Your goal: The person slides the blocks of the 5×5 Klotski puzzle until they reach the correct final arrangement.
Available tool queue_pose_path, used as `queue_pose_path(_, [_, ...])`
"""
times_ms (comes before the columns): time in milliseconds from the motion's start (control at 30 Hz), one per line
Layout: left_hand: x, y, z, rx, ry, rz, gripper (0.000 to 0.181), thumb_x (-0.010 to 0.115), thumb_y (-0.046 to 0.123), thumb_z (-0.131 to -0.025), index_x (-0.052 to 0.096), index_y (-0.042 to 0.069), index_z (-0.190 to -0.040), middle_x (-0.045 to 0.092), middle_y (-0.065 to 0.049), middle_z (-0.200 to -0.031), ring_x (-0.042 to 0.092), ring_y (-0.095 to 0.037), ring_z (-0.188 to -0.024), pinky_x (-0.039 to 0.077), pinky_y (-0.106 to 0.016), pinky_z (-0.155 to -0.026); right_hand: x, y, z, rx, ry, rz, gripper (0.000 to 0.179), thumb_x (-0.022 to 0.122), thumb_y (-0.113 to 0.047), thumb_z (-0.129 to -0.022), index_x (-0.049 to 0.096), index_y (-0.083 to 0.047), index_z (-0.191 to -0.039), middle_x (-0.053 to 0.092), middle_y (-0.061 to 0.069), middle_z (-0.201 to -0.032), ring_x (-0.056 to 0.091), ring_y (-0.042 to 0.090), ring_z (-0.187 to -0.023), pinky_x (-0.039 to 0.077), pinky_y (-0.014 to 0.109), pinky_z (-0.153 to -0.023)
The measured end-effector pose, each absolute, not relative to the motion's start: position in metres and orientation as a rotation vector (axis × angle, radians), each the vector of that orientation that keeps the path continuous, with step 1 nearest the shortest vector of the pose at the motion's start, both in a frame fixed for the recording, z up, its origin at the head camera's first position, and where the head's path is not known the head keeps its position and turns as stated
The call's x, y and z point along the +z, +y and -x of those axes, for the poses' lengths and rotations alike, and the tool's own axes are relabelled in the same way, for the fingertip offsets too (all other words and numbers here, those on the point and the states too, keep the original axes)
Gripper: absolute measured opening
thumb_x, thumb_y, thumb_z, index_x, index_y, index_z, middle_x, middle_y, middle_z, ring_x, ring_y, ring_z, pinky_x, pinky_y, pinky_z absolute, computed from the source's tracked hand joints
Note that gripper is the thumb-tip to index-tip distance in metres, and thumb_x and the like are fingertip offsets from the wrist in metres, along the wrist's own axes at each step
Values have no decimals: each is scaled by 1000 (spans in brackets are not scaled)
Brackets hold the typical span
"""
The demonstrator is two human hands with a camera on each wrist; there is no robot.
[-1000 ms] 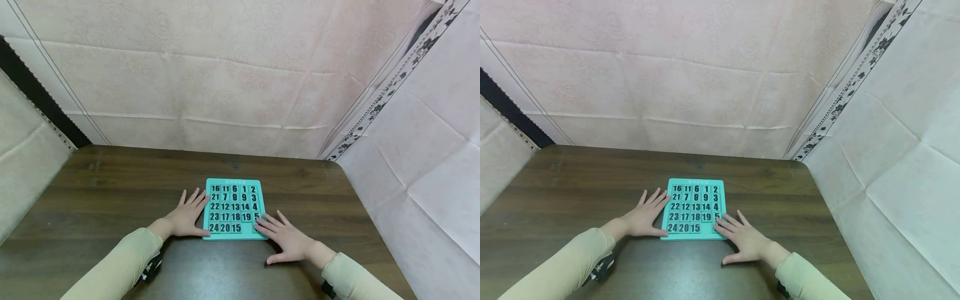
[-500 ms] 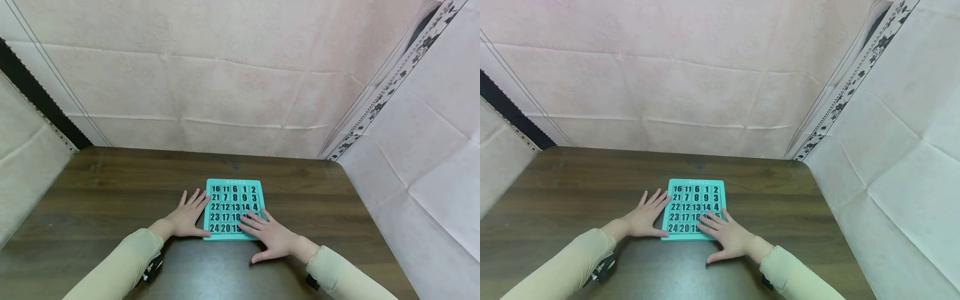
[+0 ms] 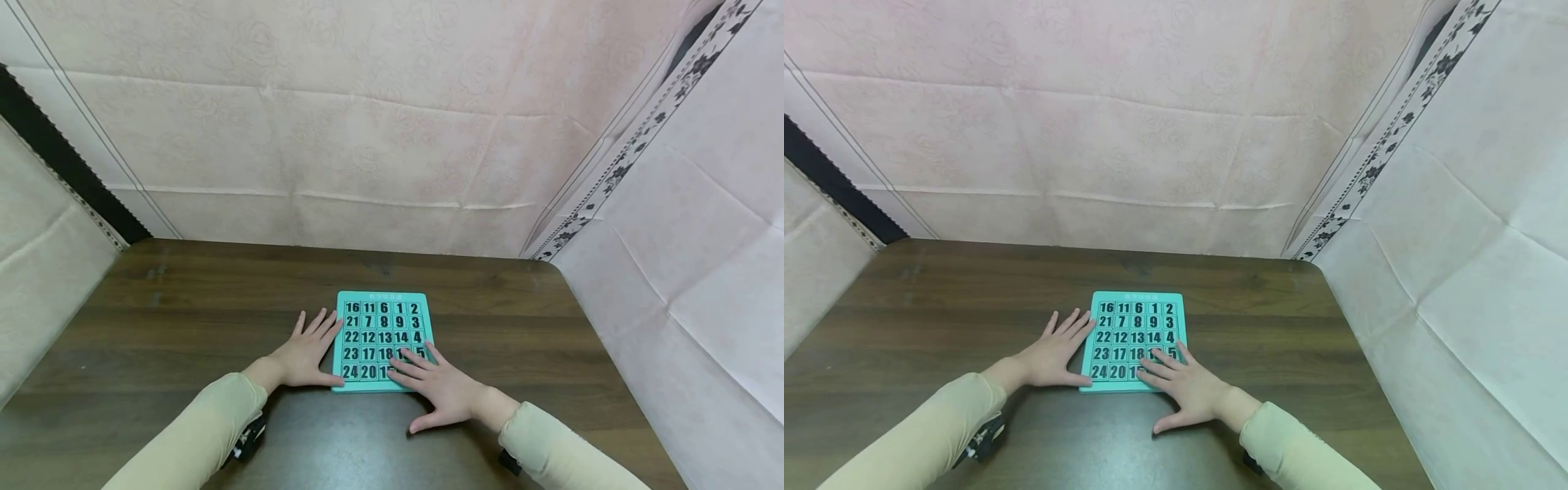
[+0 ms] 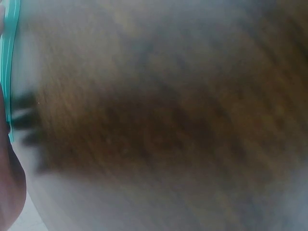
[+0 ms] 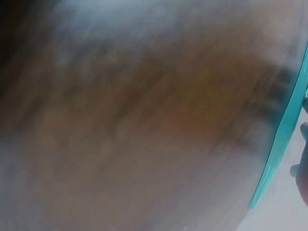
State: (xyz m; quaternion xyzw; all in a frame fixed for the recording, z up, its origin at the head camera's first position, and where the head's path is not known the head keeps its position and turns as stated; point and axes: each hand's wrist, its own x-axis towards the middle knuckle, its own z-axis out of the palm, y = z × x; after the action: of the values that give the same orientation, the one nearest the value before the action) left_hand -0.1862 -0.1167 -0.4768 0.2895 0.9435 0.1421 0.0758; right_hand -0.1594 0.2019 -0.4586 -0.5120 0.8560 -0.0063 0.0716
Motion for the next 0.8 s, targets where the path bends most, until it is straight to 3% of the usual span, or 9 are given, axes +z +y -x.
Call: queue_pose_path(800, [-477,-117,187,435,2824,-861,112,53,77,-72,15,7,-151,10,-15,-157,5,-35,-145,-1,-62,-110,-456,217,159,-66,2582,1525,87,46,-70,-83,23,-20,-150,23,1,-156,17,27,-145,8,62,-110])
